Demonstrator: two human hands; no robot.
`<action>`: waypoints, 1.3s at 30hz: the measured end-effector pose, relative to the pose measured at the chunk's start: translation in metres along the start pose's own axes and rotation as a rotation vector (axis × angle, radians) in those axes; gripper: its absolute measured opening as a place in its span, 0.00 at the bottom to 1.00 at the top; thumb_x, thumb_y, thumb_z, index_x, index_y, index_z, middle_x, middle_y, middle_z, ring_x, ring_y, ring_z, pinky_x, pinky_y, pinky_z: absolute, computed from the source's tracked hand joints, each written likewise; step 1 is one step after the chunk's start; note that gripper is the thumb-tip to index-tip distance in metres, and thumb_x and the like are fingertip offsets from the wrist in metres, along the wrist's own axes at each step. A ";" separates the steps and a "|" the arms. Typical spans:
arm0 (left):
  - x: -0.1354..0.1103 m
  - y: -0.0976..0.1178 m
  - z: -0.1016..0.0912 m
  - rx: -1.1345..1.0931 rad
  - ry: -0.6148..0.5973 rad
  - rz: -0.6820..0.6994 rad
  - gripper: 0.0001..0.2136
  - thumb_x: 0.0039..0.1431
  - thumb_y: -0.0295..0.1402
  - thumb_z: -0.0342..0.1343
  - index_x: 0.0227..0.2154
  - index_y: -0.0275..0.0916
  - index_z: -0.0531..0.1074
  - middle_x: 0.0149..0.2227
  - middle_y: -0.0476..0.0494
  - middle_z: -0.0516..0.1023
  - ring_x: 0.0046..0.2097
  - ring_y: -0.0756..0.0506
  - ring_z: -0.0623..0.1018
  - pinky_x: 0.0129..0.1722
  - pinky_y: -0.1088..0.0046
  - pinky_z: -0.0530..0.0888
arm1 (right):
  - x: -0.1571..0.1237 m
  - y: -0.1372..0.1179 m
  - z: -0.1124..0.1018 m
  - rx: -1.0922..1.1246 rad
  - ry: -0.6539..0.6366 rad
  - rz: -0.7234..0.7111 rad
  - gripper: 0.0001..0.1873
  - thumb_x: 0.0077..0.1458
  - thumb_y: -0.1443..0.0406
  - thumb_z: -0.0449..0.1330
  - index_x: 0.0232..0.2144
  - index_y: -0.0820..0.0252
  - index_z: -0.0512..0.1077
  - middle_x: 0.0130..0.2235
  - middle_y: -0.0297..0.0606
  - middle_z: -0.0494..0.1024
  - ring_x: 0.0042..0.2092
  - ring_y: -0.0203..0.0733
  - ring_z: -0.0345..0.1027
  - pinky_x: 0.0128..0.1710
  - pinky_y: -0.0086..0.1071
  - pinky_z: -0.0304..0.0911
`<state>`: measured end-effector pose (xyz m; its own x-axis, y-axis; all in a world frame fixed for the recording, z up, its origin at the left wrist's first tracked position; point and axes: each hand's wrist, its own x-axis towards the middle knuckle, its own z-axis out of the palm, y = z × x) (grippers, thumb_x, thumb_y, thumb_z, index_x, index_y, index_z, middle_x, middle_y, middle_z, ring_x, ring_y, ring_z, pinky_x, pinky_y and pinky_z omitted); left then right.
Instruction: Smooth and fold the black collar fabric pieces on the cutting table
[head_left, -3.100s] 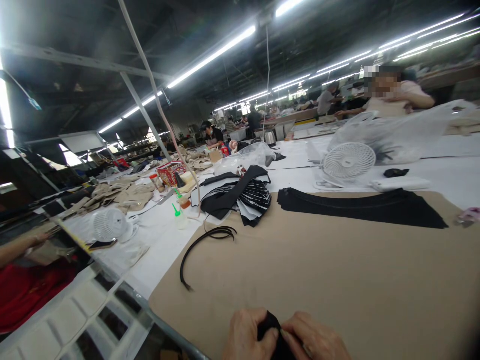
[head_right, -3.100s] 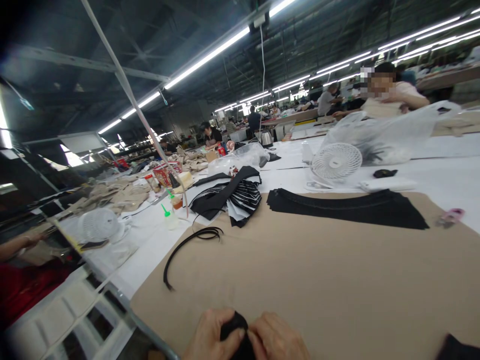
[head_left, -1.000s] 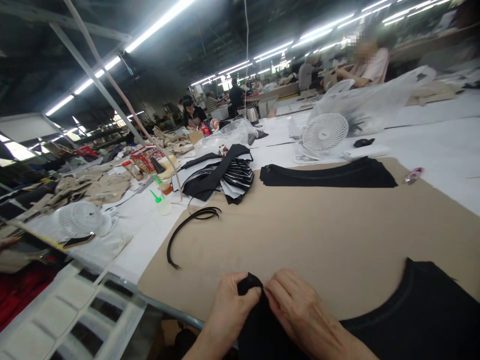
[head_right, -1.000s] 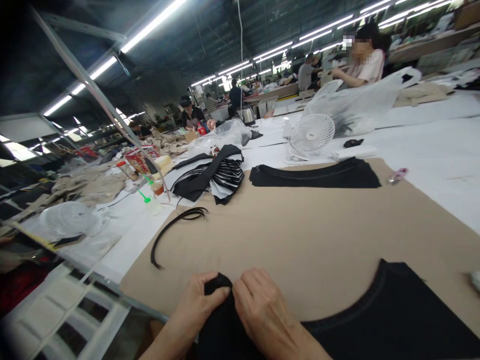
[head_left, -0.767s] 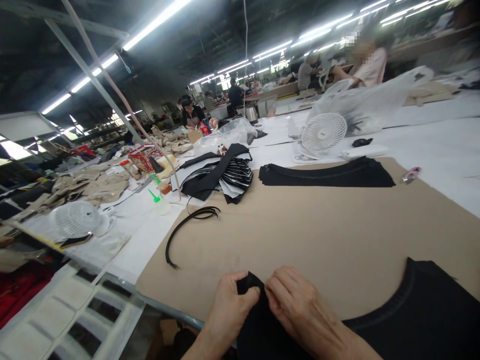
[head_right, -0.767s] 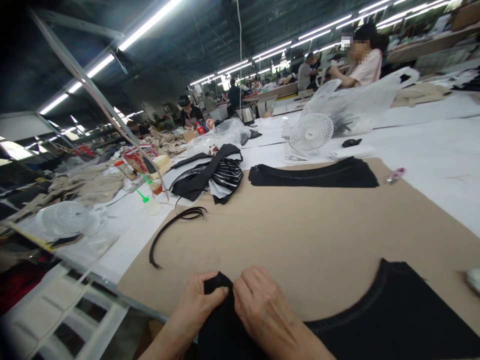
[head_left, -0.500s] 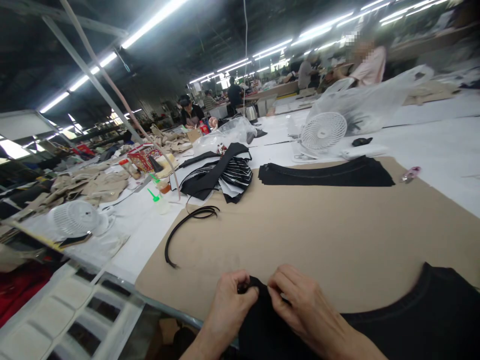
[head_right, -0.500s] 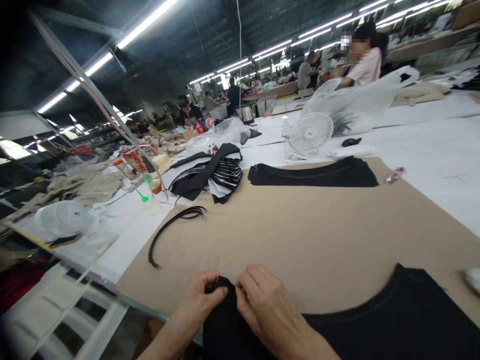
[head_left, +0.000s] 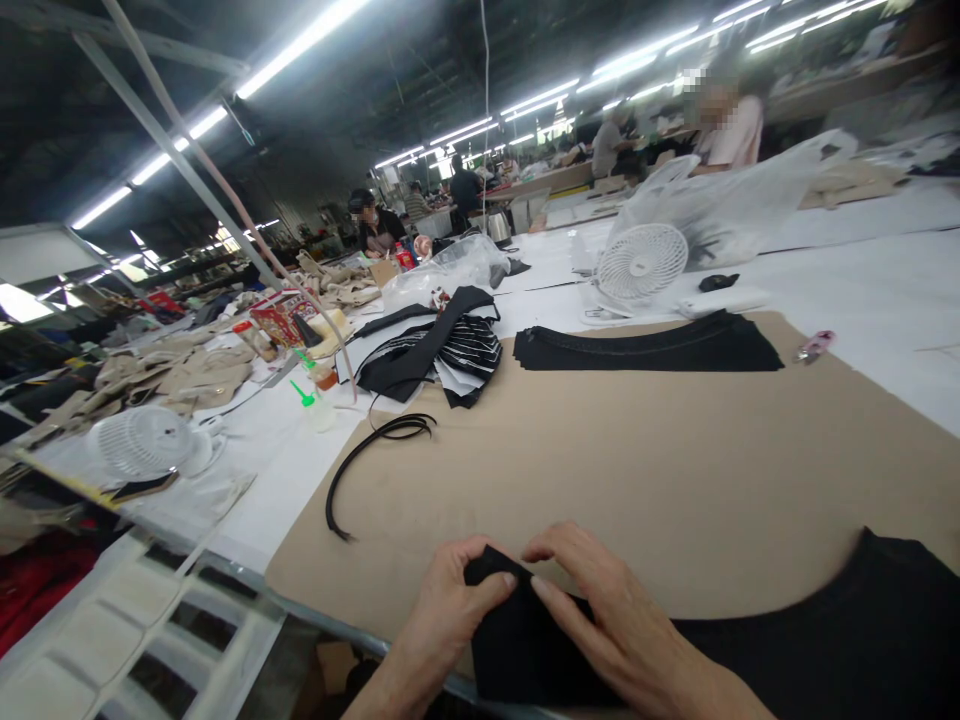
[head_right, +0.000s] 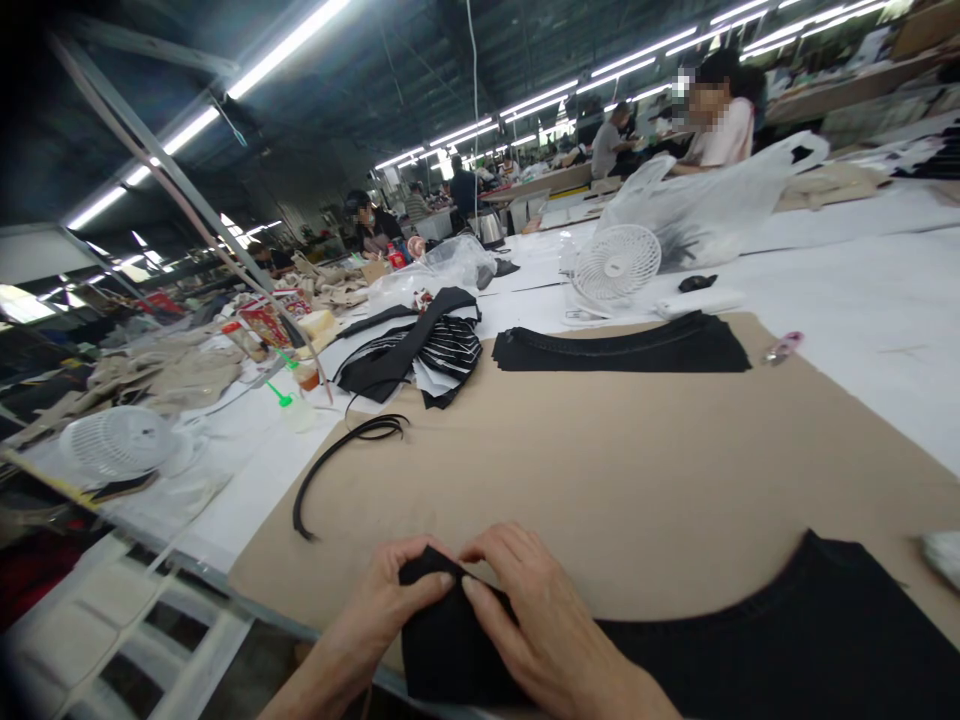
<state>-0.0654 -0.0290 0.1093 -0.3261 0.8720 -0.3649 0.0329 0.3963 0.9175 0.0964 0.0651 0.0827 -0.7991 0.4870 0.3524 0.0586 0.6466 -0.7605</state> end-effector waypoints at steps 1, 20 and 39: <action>0.000 0.000 0.000 -0.033 -0.009 -0.005 0.12 0.45 0.37 0.61 0.28 0.33 0.75 0.23 0.51 0.68 0.28 0.51 0.65 0.29 0.76 0.61 | -0.002 0.002 0.000 0.026 0.001 0.030 0.09 0.64 0.67 0.50 0.45 0.55 0.66 0.42 0.37 0.74 0.45 0.39 0.68 0.47 0.34 0.64; 0.001 -0.002 0.002 -0.054 0.009 -0.032 0.13 0.44 0.39 0.62 0.27 0.33 0.75 0.23 0.51 0.69 0.29 0.50 0.65 0.31 0.75 0.61 | -0.001 0.000 0.010 -0.271 0.041 -0.046 0.06 0.59 0.73 0.53 0.36 0.57 0.66 0.34 0.37 0.71 0.35 0.42 0.66 0.35 0.35 0.60; 0.003 -0.010 0.003 -0.045 0.001 -0.069 0.11 0.44 0.37 0.61 0.26 0.32 0.75 0.21 0.51 0.70 0.25 0.52 0.65 0.26 0.77 0.60 | 0.002 -0.002 -0.001 -0.084 -0.093 0.102 0.09 0.62 0.71 0.49 0.32 0.57 0.65 0.31 0.32 0.71 0.30 0.36 0.67 0.31 0.29 0.59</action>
<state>-0.0639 -0.0298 0.0983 -0.3275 0.8426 -0.4274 -0.0325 0.4421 0.8964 0.0951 0.0651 0.0856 -0.8381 0.4989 0.2204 0.1892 0.6450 -0.7404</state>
